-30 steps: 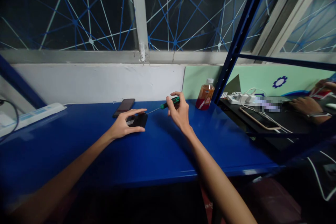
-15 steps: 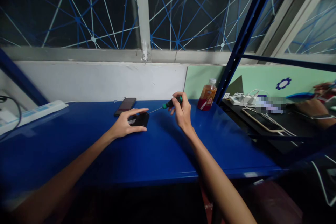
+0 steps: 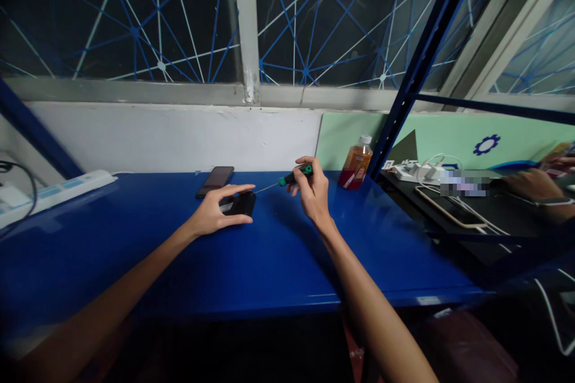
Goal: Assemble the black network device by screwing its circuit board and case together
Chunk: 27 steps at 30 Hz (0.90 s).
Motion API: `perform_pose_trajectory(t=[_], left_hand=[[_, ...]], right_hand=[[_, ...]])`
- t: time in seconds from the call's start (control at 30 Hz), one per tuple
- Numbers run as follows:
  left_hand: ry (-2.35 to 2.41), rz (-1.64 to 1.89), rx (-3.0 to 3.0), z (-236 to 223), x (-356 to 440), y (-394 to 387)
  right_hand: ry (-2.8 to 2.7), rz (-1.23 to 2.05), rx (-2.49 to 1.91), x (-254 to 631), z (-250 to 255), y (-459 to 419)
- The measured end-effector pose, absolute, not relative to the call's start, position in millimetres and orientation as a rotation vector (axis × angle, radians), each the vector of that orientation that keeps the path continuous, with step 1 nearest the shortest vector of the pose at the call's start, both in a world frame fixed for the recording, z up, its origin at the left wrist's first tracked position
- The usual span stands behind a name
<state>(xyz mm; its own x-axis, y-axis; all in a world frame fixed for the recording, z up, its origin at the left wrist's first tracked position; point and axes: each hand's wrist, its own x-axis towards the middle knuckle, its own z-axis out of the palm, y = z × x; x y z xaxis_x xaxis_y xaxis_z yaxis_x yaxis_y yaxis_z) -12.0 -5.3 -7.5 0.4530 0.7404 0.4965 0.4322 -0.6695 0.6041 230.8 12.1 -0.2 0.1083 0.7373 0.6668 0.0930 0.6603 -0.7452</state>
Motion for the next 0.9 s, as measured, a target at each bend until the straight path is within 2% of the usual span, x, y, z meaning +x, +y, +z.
perform_pose_trajectory(t=[0.2, 0.43, 0.67, 0.9], left_hand=[[0.999, 1.066, 2.312, -6.5, -11.7, -6.5], [1.006, 1.057, 2.329, -7.1, -11.8, -6.1], [1.016, 1.052, 2.324, -5.1, -11.6, -6.7], [1.005, 1.070, 2.323, -8.2, -11.9, -5.1]], right_hand=[[-1.372, 0.419, -0.888, 228.3, 2.0, 8.6], [-1.404, 0.571, -0.751, 232.2, -0.9, 16.0], [-1.375, 0.439, -0.902, 230.2, 1.2, 13.0], [-1.399, 0.550, -0.794, 231.2, -0.8, 16.1]])
